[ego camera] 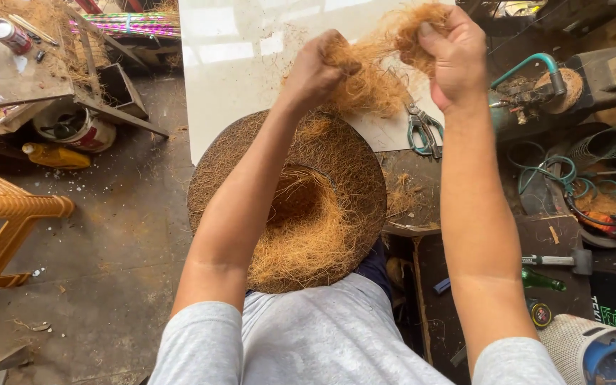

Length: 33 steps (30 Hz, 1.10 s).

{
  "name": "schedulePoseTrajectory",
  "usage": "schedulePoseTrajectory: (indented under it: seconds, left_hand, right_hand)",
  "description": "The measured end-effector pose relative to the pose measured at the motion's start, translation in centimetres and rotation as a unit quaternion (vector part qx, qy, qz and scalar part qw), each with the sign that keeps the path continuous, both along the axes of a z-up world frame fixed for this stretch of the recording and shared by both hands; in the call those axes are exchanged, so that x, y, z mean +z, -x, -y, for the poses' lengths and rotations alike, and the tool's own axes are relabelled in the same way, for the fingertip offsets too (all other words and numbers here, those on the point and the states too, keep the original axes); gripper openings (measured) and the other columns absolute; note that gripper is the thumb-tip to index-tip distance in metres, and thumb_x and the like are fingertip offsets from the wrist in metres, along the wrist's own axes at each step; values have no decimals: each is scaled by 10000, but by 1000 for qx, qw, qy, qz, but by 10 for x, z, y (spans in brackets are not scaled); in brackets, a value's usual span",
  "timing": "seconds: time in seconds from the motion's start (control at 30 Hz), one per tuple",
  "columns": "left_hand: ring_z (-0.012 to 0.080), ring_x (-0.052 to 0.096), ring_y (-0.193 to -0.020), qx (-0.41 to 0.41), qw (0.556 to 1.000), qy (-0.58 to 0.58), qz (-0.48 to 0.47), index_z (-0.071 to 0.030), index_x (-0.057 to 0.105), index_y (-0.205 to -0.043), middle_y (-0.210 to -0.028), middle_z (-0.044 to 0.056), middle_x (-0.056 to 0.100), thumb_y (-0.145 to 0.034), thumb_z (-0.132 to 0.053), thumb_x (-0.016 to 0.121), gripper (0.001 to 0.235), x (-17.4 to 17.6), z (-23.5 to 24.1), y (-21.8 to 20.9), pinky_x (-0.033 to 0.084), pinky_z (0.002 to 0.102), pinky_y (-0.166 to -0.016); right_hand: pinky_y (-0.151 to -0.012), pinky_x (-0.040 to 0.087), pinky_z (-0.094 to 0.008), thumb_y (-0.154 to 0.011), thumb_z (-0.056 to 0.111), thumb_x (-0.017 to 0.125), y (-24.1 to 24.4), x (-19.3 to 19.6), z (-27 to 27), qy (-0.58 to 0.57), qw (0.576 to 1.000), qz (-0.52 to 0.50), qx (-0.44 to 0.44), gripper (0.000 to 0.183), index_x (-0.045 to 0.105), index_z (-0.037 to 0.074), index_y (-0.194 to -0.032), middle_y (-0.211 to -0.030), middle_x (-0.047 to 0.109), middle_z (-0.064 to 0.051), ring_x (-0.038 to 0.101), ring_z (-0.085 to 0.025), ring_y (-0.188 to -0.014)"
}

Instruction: The person pulls and arranges loose coconut fiber strands on the brim of a straw hat, then uses a spray gun to apply a clear coating to the hat's surface.

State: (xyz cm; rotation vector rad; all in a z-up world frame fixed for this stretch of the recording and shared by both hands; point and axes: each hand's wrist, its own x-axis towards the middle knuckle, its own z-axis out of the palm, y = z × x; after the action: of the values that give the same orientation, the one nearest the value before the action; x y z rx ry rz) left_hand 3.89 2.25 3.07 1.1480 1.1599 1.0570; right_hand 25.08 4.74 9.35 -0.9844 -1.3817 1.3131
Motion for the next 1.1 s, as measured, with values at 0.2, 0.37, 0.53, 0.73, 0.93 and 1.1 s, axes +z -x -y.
schedulePoseTrajectory:
  seconds: [0.2,0.37,0.53,0.73,0.93,1.1]
  left_hand:
    - [115,650,-709,-15,972,-130,-196,-119,614,-964,-880,45,721,-889,-115,732,140,-8,-8,7,553,242,-652]
    - [77,564,-558,-29,955,-176,-238,-75,614,-1019,-889,58,681,-854,37,587,201,-7,-18,-4,495,200,-510]
    - [190,614,-927,84,927,-240,-275,-173,427,-1323,-1153,91,590,-751,-71,771,676,-4,-7,-3,581,306,-781]
    - [218,521,-1016,204,831,-470,-217,-75,477,-1191,-1126,101,544,-843,-116,765,454,1,34,-21,467,312,-925]
    - [124,593,-573,70,933,-233,-267,-106,565,-804,-681,28,642,-977,-61,521,184,-47,26,-28,555,261,-544]
    - [178,584,-847,323,831,-335,-304,-56,519,-1048,-938,63,588,-858,41,586,224,-55,15,3,543,237,-789]
  right_hand:
    - [-920,563,-231,-882,279,744,-19,5,3,8,985,70,155,557,451,170,-1342,-1366,498,-13,496,-156,-1212]
    - [-963,467,-333,-883,319,699,5,15,-1,-6,965,139,222,692,373,70,-1441,-1401,476,-218,499,-272,-1189]
    - [-563,528,-172,-946,-8,669,20,-7,-8,86,964,218,123,193,671,31,-1134,-902,727,-91,714,-114,-699]
    - [-766,639,-242,-906,-18,714,15,-41,-26,67,997,5,-42,177,671,38,-1068,-985,755,-63,722,-111,-852]
    - [-830,618,-268,-903,8,716,24,-41,-10,89,995,-31,-21,122,710,76,-1004,-985,760,-53,726,-145,-922]
    - [-933,599,-287,-862,-2,755,5,-52,-18,69,995,-9,-67,211,677,51,-1051,-1034,749,-47,705,-138,-954]
